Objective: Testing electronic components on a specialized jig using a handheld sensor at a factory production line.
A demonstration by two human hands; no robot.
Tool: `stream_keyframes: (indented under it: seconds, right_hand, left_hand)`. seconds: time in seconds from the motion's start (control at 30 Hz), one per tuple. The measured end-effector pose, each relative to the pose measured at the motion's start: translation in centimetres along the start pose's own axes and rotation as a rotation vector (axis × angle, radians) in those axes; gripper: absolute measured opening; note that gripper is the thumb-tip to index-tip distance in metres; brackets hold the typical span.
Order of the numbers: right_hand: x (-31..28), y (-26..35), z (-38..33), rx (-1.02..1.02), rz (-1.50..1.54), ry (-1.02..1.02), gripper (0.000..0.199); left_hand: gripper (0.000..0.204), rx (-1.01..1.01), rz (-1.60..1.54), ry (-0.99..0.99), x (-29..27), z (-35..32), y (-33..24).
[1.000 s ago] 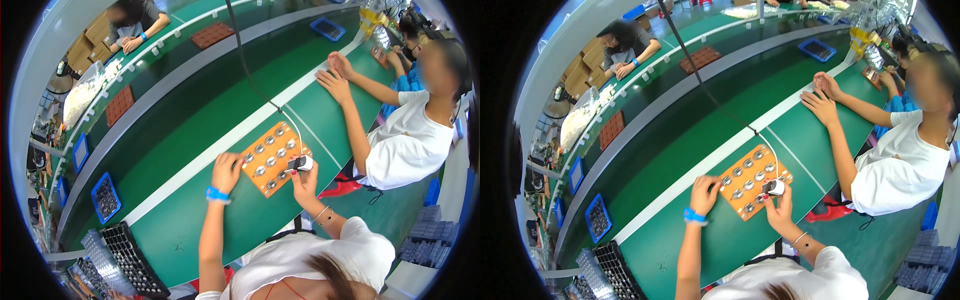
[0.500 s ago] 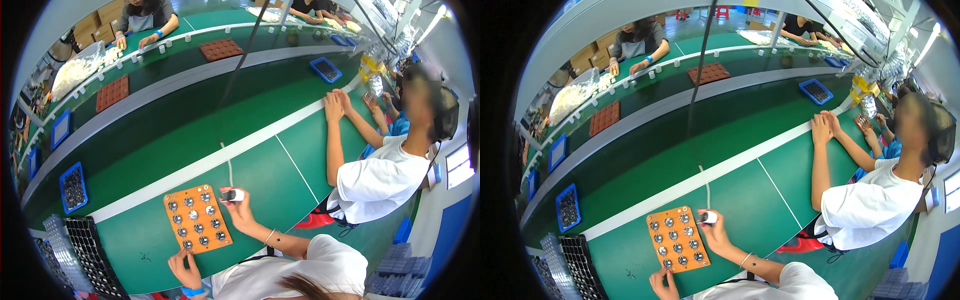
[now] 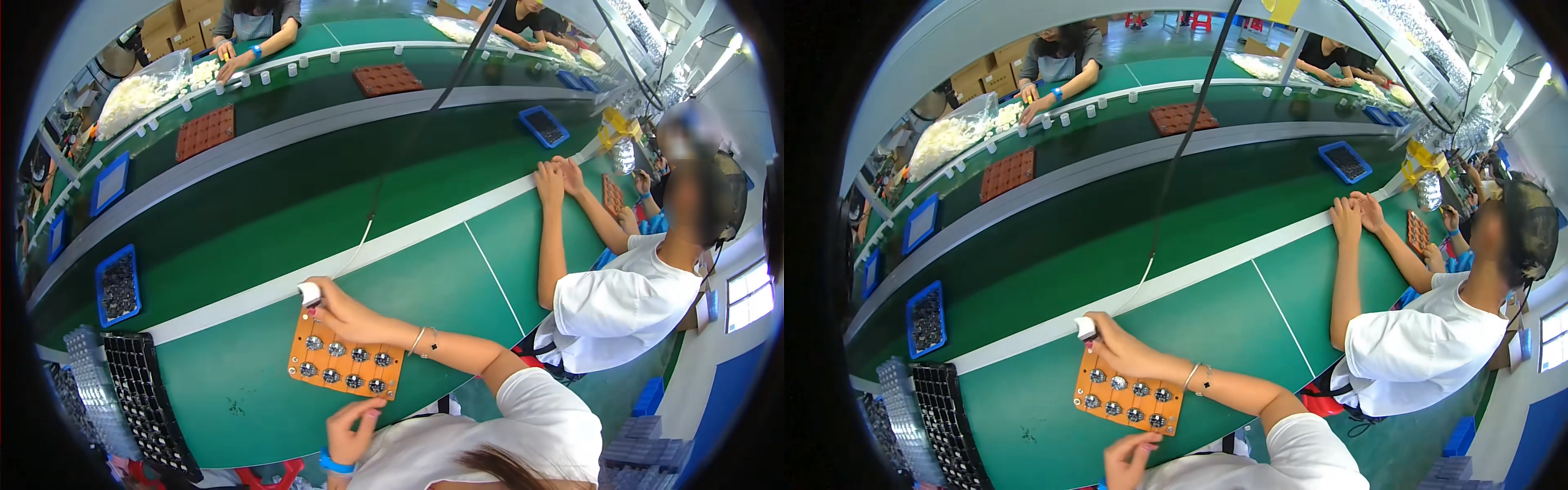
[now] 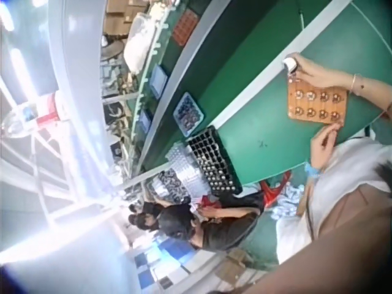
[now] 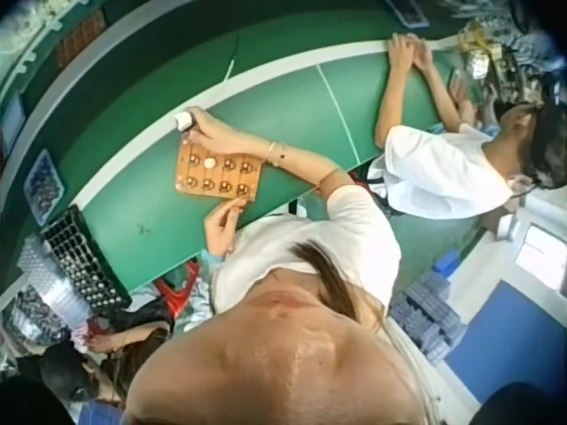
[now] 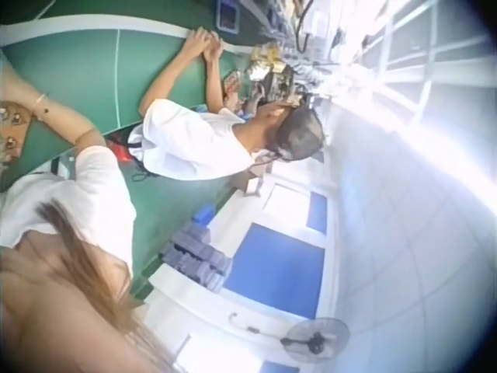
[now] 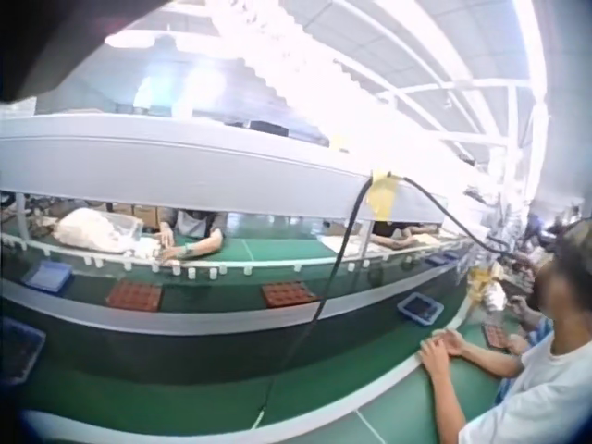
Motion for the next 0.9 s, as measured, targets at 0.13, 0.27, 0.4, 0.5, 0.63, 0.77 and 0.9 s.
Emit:
stream_keyframes:
  seconds: [0.13,0.27,0.4,0.5,0.63,0.77,0.9]
  right_hand:
    - [-3.4,0.5,-3.5,-0.184,0.065,-0.352,0.042]
    - [-4.5,-2.8,-10.7,-0.283,0.128,-0.812,0.039]
    - [-2.3,-4.5,-13.0,-0.185,0.172,-0.879,0.039]
    - [-0.1,-3.2,-12.9,-0.147,0.213,-0.892,0.040]
    - [0.4,-2.6,-11.8,-0.151,0.229,-0.997,0.040]
    - [-3.1,-3.0,-6.4,-0.317,0.144,-1.062,0.048]
    - [-5.2,-3.7,-1.9,-0.484,0.041,-0.980,0.046]
  left_hand:
    - [0.015,0.121,0.182,-0.363,-5.3,2.2,0.4]
    - [0.022,0.298,0.298,-0.321,-6.6,8.0,-1.3]
    - [0.032,0.338,0.401,-0.073,-6.1,12.3,-0.9]
    - [0.038,0.311,0.439,-0.029,-6.5,11.4,-0.7]
    - [0.047,0.337,0.319,-0.034,-7.4,10.3,-2.3]
    - [0.044,0.522,0.348,-0.040,-9.0,15.5,-3.7]
    - [0.038,0.670,0.331,-0.196,-10.3,16.8,-2.8]
Point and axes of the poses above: each hand's wrist, its own z-axis towards the middle knuckle, its own x-axis out of the palm, y = z × x, the point moved 4 cm from there along z, towards the middle knuckle, and after that the axes turned 3 degrees about z, right-handed, at the moved point
